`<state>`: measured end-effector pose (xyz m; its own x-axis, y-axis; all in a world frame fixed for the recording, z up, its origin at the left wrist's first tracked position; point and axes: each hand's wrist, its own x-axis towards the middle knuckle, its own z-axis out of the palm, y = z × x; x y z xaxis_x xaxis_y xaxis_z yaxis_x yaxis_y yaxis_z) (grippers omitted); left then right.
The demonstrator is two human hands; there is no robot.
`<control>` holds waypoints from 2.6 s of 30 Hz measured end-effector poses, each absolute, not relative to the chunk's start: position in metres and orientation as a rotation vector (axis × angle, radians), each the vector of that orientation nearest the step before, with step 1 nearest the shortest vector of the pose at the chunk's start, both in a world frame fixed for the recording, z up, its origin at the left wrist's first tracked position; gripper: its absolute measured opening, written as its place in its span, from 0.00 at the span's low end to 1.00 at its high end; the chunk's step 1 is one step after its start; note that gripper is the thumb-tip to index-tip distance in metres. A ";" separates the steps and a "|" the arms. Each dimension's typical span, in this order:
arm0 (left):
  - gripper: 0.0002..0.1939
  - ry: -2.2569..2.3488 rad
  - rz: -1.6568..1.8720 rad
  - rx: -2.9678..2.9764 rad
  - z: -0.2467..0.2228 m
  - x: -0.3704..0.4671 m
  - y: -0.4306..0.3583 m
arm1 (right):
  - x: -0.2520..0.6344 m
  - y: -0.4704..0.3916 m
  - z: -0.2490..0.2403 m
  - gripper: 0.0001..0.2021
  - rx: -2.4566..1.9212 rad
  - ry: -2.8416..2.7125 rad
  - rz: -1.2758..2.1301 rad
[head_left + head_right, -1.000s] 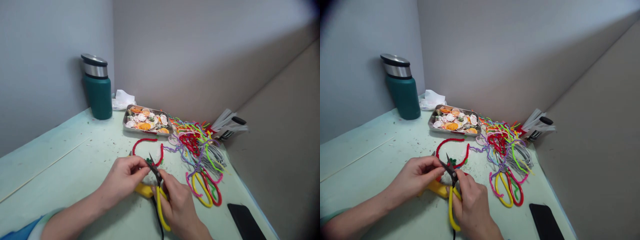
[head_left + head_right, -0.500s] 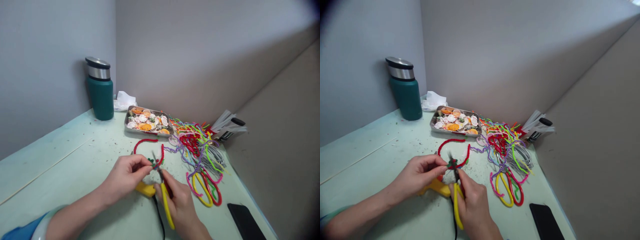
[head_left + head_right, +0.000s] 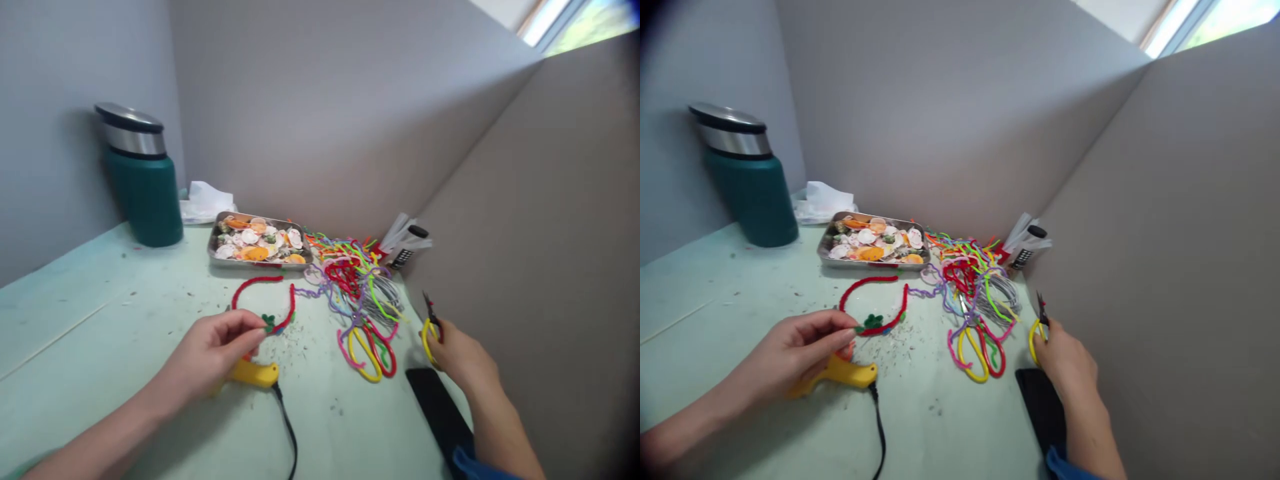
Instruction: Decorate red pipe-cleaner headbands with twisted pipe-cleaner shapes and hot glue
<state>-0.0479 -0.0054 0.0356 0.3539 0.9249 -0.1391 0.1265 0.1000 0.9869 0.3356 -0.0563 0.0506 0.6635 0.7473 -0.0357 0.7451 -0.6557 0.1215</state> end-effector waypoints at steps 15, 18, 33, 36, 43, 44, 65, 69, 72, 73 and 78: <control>0.13 1.042 0.729 1.714 0.030 -0.042 -0.004 | 0.293 -0.040 0.044 0.18 2.825 1.574 0.191; 0.12 1.046 0.713 1.884 0.027 -0.044 -0.002 | 0.222 -0.037 0.046 0.13 2.530 2.401 -0.055; 0.12 1.121 0.741 1.876 0.031 -0.043 -0.004 | 0.126 -0.033 0.012 0.07 2.088 3.314 -0.869; 0.15 1.096 0.566 1.513 0.029 -0.041 -0.003 | 0.126 -0.034 0.015 0.07 2.144 3.163 -1.244; 0.19 1.038 0.614 1.451 0.026 -0.043 -0.001 | 0.123 -0.038 0.007 0.05 2.374 3.183 -1.059; 0.17 1.060 0.647 1.481 0.027 -0.043 -0.001 | 0.123 -0.038 0.006 0.05 2.380 3.210 -1.018; 0.13 0.948 0.541 1.223 0.027 -0.042 0.001 | 0.124 -0.036 0.004 0.06 2.142 3.256 -1.391; 0.14 0.887 0.521 1.178 0.023 -0.043 0.000 | 0.124 -0.038 0.002 0.04 2.140 3.105 -1.680; 0.14 0.882 0.560 1.161 0.024 -0.043 0.000 | 0.125 -0.037 0.000 0.03 2.236 2.943 -1.931; 0.14 0.877 0.574 1.162 0.025 -0.043 0.000 | 0.125 -0.036 0.000 0.03 2.262 2.888 -2.023; 0.10 0.874 0.626 1.176 0.028 -0.043 0.000 | 0.124 -0.033 0.002 0.04 2.177 2.628 -2.557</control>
